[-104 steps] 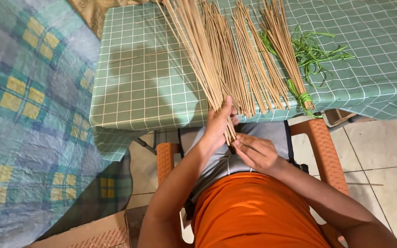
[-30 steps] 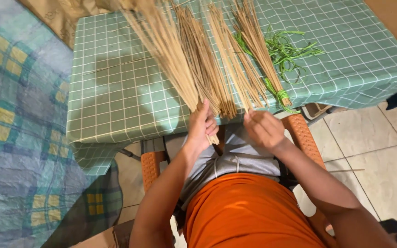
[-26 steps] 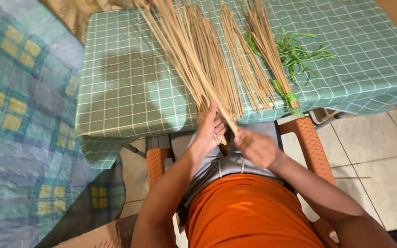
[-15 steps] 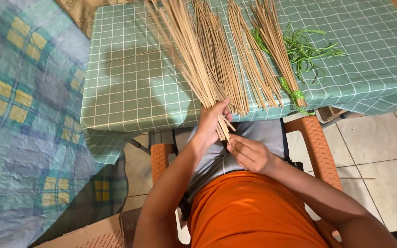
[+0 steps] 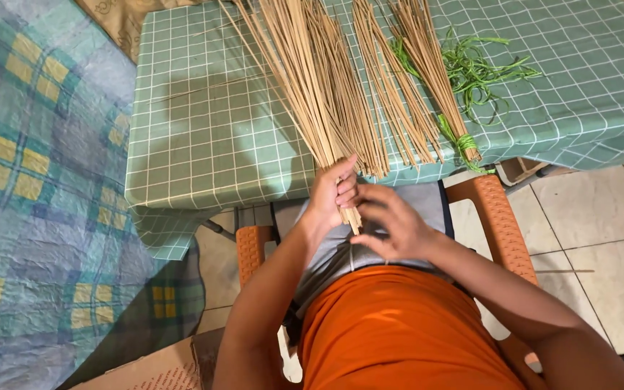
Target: Gathering thin wooden sticks into bundles and tying them together with green plastic string.
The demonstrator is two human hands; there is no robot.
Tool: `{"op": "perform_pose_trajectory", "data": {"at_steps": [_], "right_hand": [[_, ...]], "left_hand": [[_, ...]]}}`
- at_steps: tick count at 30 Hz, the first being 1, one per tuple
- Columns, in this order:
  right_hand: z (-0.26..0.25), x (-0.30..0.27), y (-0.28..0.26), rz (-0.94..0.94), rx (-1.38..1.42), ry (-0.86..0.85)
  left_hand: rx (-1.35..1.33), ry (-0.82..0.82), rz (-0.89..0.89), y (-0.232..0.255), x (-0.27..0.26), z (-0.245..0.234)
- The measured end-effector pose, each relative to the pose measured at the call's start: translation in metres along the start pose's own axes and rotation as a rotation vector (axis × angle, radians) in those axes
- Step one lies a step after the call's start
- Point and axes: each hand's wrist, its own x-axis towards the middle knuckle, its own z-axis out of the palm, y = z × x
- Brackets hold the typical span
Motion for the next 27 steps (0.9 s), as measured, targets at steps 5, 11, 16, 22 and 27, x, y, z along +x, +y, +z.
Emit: {"op": "perform_pose_trajectory", "data": {"at_steps": [5,11,16,22,27], "right_hand": [[-0.002,-0.009,0.011,0.337,0.305,0.050],[-0.022,0.016,0.013,0.341,0.222,-0.058],[-0.037,0.000,0.049,0.168,-0.469,-0.172],[-0.030,-0.035,0.090,0.116,-0.595,-0.040],[-0.033,-0.057,0.111,0.105,-0.706,0.133]], "left_hand": [[0.000,-0.009,-0.003,-0.010,0.010,-0.010],[0.018,-0.009,-0.002,-0.001,-0.004,0.001],[0.019,0.003,0.038,0.002,-0.003,-0.002],[-0.013,0.031,0.044,0.004,0.000,-0.004],[0.014,0.053,0.056,0.004,0.006,-0.010]]}}
